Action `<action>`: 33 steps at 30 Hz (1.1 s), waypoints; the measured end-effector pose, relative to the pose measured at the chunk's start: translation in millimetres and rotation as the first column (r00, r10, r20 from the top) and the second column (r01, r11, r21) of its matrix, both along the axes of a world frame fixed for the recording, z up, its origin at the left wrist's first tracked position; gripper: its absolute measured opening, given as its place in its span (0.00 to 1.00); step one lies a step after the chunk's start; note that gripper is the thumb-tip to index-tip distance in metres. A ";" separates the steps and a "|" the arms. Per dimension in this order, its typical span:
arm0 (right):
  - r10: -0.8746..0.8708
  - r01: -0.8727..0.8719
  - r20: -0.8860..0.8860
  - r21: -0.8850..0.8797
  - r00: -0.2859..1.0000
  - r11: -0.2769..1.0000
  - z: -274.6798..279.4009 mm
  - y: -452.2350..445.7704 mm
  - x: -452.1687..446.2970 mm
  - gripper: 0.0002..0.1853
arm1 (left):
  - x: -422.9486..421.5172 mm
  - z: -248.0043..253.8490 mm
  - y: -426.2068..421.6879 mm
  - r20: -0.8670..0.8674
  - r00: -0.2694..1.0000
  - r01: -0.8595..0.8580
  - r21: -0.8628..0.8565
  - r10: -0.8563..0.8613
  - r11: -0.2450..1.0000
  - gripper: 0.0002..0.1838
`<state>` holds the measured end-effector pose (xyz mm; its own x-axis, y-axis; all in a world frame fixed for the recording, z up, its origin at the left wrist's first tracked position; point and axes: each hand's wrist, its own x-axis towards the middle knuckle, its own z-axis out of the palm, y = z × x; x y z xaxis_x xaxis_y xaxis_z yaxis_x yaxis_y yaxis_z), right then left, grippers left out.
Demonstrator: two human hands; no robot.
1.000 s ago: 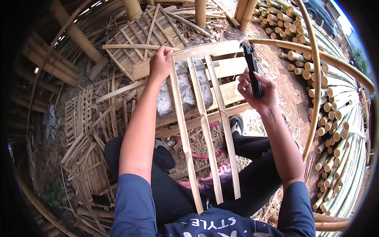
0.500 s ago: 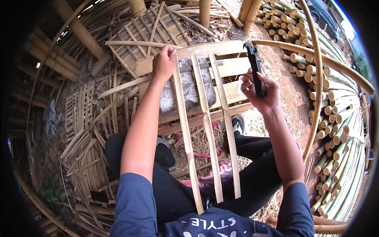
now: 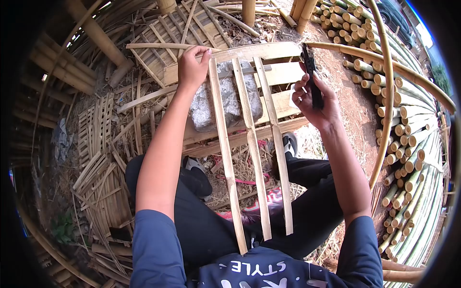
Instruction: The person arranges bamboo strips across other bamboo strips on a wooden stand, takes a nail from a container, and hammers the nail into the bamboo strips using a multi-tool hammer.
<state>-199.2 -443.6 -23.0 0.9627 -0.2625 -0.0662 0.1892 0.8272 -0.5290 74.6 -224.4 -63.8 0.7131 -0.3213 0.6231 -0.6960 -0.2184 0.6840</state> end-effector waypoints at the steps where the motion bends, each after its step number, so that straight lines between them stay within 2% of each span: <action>1: -0.009 0.009 -0.015 -0.007 1.000 1.000 0.1 1.2 -0.3 0.23 | -2.6 1.2 2.7 -0.040 0.999 0.009 0.015 -0.009 1.000 0.09; 4: -0.025 0.023 -0.039 -0.040 0.999 0.999 3.4 2.5 -0.7 0.23 | -16.2 5.0 11.0 -0.175 0.983 0.056 0.016 -0.052 0.998 0.10; 8: -0.010 0.007 -0.034 -0.076 0.999 0.997 0.8 1.0 -1.2 0.23 | -24.5 -5.8 15.6 -0.198 0.979 0.059 0.036 -0.050 0.998 0.09; 11: 0.001 -0.004 -0.028 -0.090 1.000 0.996 3.2 2.4 -2.2 0.22 | -35.9 -4.8 17.1 -0.193 0.981 0.009 0.088 0.009 0.996 0.10; 12: 0.002 -0.005 -0.031 -0.094 1.000 0.996 3.3 2.1 -2.3 0.22 | -36.8 -7.3 15.7 -0.120 0.993 0.002 0.031 0.002 1.000 0.09; 17: -0.029 0.024 -0.051 -0.086 0.998 0.996 -1.9 -0.5 -0.9 0.20 | -29.2 -21.6 13.3 -0.107 0.994 0.003 0.073 0.004 0.997 0.10; 19: 0.023 -0.023 -0.002 -0.047 1.000 0.999 -8.8 -7.6 -0.8 0.28 | -28.2 -20.4 13.2 -0.172 0.985 0.037 0.020 -0.033 0.999 0.11; 21: 0.003 -0.005 -0.027 -0.071 1.000 0.997 -8.2 -8.1 0.3 0.15 | -25.1 -19.6 15.2 -0.180 0.984 0.029 0.041 -0.021 0.999 0.11; 22: 0.018 -0.019 -0.011 -0.089 1.000 0.996 -9.3 -9.0 -0.1 0.12 | -21.6 -21.8 16.0 -0.183 0.982 0.041 0.020 -0.036 0.999 0.12; 33: 0.054 -0.054 -0.012 -0.055 0.998 0.997 -13.5 -12.7 0.6 0.16 | -12.1 -30.6 22.0 -0.266 0.956 0.110 -0.063 -0.123 0.992 0.14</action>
